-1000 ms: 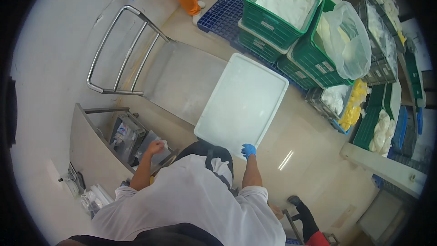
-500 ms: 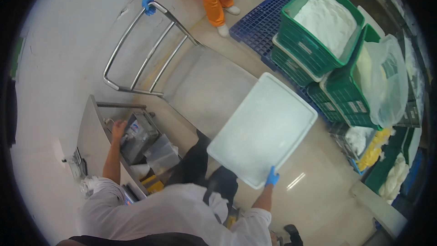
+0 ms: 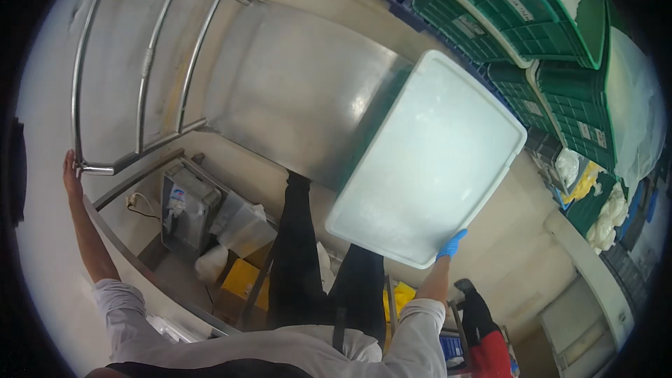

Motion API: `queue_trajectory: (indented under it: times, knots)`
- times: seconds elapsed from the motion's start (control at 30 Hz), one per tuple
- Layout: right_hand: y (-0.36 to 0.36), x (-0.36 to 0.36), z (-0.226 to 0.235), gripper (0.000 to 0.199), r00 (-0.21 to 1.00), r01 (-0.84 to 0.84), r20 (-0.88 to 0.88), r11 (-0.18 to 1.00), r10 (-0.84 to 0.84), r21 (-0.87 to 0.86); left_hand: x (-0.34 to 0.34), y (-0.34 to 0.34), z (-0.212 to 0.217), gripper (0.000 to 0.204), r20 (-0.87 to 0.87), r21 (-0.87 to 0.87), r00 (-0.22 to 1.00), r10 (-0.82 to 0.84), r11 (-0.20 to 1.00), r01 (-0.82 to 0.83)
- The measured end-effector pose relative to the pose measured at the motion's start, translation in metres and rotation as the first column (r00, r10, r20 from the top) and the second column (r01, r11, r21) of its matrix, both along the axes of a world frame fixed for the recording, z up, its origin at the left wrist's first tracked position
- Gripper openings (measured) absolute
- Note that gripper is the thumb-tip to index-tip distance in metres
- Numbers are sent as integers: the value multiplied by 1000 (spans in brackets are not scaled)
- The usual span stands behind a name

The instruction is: The person scoops white powder from a large bag into small plastic bags placed on a digital scale, adjusting the amount to reach a target weight. After filling several bags, the person places them on a metal trolley and moves the trolley to a storage area.

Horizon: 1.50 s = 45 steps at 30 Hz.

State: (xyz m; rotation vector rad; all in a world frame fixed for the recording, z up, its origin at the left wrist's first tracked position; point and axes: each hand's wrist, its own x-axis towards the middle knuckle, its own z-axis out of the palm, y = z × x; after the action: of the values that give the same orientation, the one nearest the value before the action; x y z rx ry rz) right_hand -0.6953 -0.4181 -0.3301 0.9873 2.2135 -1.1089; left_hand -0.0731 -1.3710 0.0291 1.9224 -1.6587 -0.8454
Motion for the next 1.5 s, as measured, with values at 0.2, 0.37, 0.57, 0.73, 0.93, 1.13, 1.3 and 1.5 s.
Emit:
queue_trajectory:
  times: [0.2, 0.37, 0.57, 0.73, 0.93, 1.13, 1.3, 1.5]
  knots:
    - [11, 4, -8, 96, 997, 54, 54, 998, -53, -18, 20, -43, -31, 72, 612, -64, 789, 46, 998, -8]
    - [22, -5, -9, 94, 987, 141, 113, 960, -117, -241, 44, -62, -44, 41, 600, -41, 799, 45, 999, -25]
    - [13, -7, -16, 66, 987, 148, 92, 969, -132, -197, 63, -48, -60, 32, 426, -157, 888, 172, 981, -114]
    - [1, 23, -25, 67, 989, 133, -54, 986, -139, -97, 90, -65, -55, 22, 529, -212, 848, 8, 970, 123]
    - [-40, 74, -23, 73, 971, 234, 56, 972, -232, -31, 108, -36, -71, 20, 299, -234, 925, 234, 958, -167]
    - [-168, 199, -21, 68, 927, 372, 178, 872, -331, -317, 8, 6, -70, 22, 354, -281, 867, 350, 924, -259]
    - [-255, 270, -28, 62, 878, 478, 260, 747, -401, -461, -5, -2, -67, 21, 308, -263, 906, 289, 942, -211]
    - [-281, 193, 17, 59, 943, 284, 298, 829, -150, -481, 25, -38, -65, 20, 304, -234, 930, 206, 963, -137]
